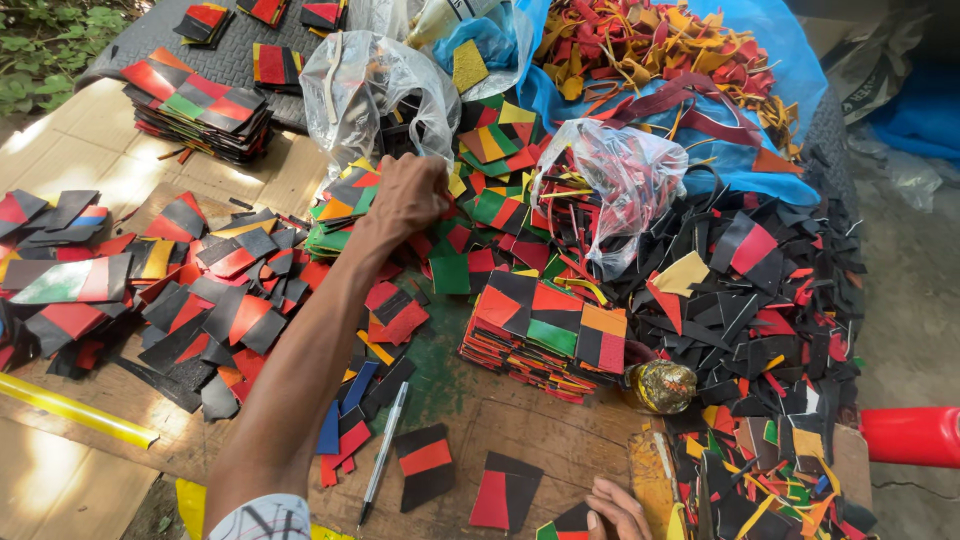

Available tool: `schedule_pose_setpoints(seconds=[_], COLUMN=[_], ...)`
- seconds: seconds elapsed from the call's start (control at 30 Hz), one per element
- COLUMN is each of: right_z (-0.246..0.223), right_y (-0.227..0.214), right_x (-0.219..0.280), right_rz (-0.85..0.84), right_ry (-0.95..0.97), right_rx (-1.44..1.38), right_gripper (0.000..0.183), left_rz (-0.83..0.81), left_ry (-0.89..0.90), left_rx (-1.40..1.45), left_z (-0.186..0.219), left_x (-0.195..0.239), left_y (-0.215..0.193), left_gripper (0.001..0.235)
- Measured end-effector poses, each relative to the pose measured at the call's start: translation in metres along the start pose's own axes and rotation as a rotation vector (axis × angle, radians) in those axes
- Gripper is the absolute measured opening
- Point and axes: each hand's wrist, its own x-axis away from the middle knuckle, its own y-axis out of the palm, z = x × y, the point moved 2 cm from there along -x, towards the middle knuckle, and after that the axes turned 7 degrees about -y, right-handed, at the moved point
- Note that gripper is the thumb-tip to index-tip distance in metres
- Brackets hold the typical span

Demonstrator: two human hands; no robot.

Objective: The person applies glue to small rectangular leather pieces and presses them together. They then use scissors to trim the edges of the assembled pieces and stack them with other completed units on the table.

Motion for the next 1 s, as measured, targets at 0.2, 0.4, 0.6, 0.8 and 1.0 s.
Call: schedule_pose_setpoints(seconds=[0.2, 0.4, 0.6, 0.8, 1.0], right_z=[-0.010, -0.044, -0.128, -0.205, -0.235], right_y=[0.000, -0.004, -0.025, -0.048, -0.059], right_x=[-0.003, -0.024, -0.061, -0.091, -0.082], right_rz=[-0.009, 0.011, 0.020, -0.195, -0.432], right_ry=[0.033, -0.006, -0.110, -0.052, -0.142], right_rx=[-0.015, 0.010, 0.035, 0.047, 0.126], right_gripper=[0.014, 0.014, 0.022, 0.032, 0.048], left_rz=[0.164, -0.039, -0.032, -0.029, -0.322], left_ry=[-0.096, -0.142, -0.315, -0.265, -0.333], left_rx=[0.666, 0.484, 0.488, 0.555, 0.507], left_z=[-0.009, -0.018, -0.016, 0.030, 0.111], left_x=[-0.015, 0.015, 0.067, 0.219, 0.311], left_y=[-0.054, -0.071, -0.072, -0.084, -0.001], left_gripper=[0.011, 0.019, 0.040, 0.016, 0.013])
